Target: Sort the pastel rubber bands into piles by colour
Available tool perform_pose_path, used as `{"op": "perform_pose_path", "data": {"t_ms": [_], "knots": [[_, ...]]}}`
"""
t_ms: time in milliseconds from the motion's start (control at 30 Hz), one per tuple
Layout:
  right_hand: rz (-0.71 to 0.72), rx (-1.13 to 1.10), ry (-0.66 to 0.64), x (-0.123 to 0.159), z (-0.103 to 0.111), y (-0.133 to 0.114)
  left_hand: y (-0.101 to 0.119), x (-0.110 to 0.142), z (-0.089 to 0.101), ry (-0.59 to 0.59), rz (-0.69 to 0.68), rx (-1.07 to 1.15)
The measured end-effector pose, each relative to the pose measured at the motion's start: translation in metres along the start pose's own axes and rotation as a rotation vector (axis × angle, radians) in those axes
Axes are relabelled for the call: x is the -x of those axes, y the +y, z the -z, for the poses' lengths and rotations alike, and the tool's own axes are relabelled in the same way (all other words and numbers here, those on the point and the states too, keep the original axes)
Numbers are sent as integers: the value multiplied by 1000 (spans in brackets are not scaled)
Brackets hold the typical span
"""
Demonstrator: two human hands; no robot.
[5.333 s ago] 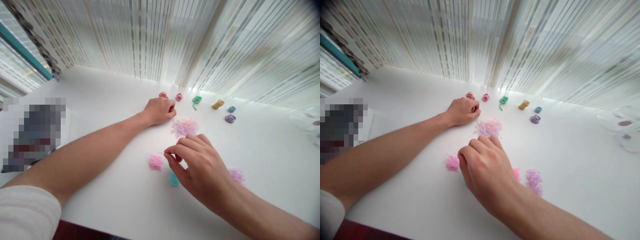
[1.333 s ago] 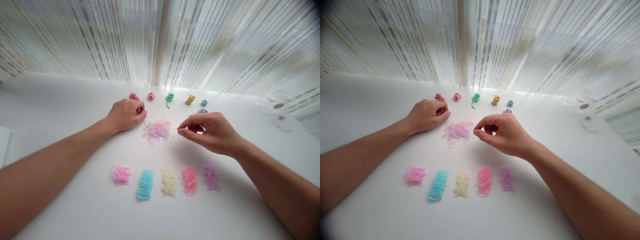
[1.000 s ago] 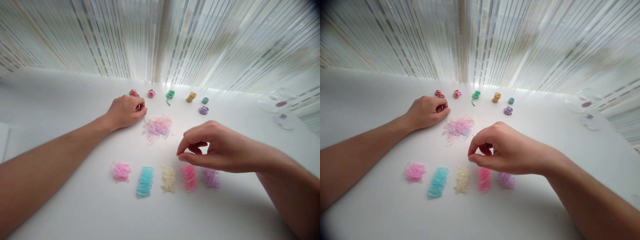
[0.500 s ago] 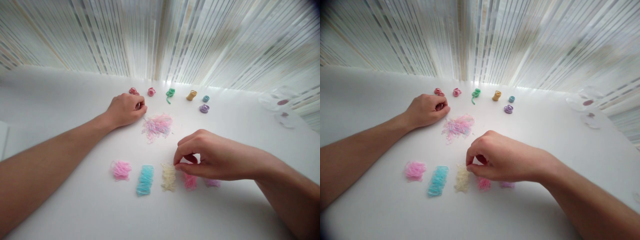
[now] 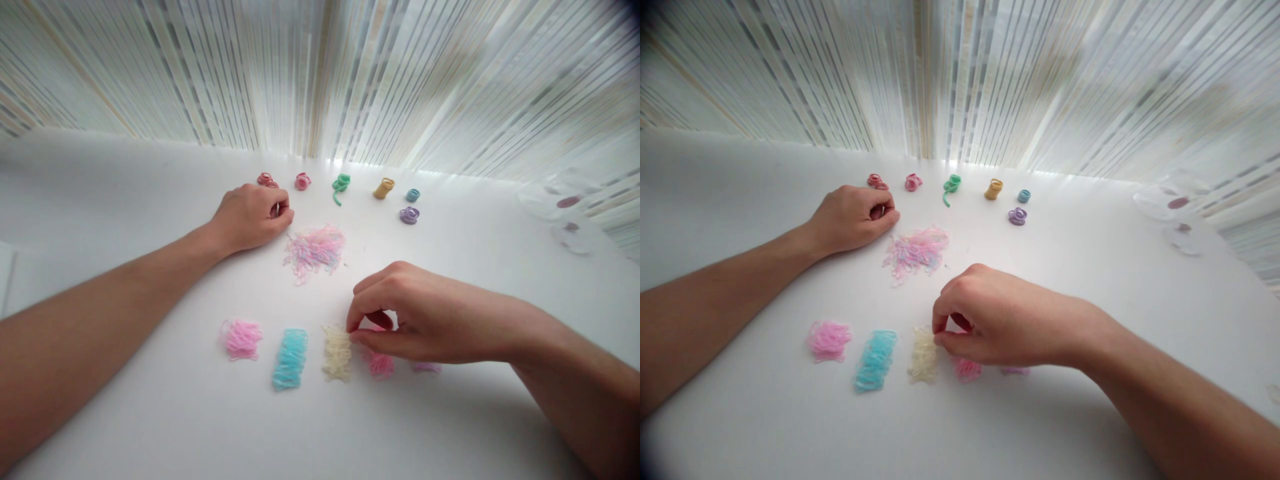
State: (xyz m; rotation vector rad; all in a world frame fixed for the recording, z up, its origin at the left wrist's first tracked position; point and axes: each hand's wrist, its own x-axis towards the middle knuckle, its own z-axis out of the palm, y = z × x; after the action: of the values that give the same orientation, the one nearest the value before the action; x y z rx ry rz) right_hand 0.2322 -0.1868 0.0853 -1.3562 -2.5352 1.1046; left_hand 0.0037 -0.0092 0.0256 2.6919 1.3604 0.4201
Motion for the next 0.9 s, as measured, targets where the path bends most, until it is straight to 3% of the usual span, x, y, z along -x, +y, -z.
{"op": "perform_pose_path", "data": {"t_ms": [233, 567, 900], "knots": [[4, 12, 10, 3, 2, 2, 0, 0, 0, -5, 5, -18], [78, 24, 226, 7, 13, 20, 1, -1, 1, -14, 19, -13], [-142, 33, 563, -3, 12, 56, 1, 0, 1, -18, 34, -30]]}}
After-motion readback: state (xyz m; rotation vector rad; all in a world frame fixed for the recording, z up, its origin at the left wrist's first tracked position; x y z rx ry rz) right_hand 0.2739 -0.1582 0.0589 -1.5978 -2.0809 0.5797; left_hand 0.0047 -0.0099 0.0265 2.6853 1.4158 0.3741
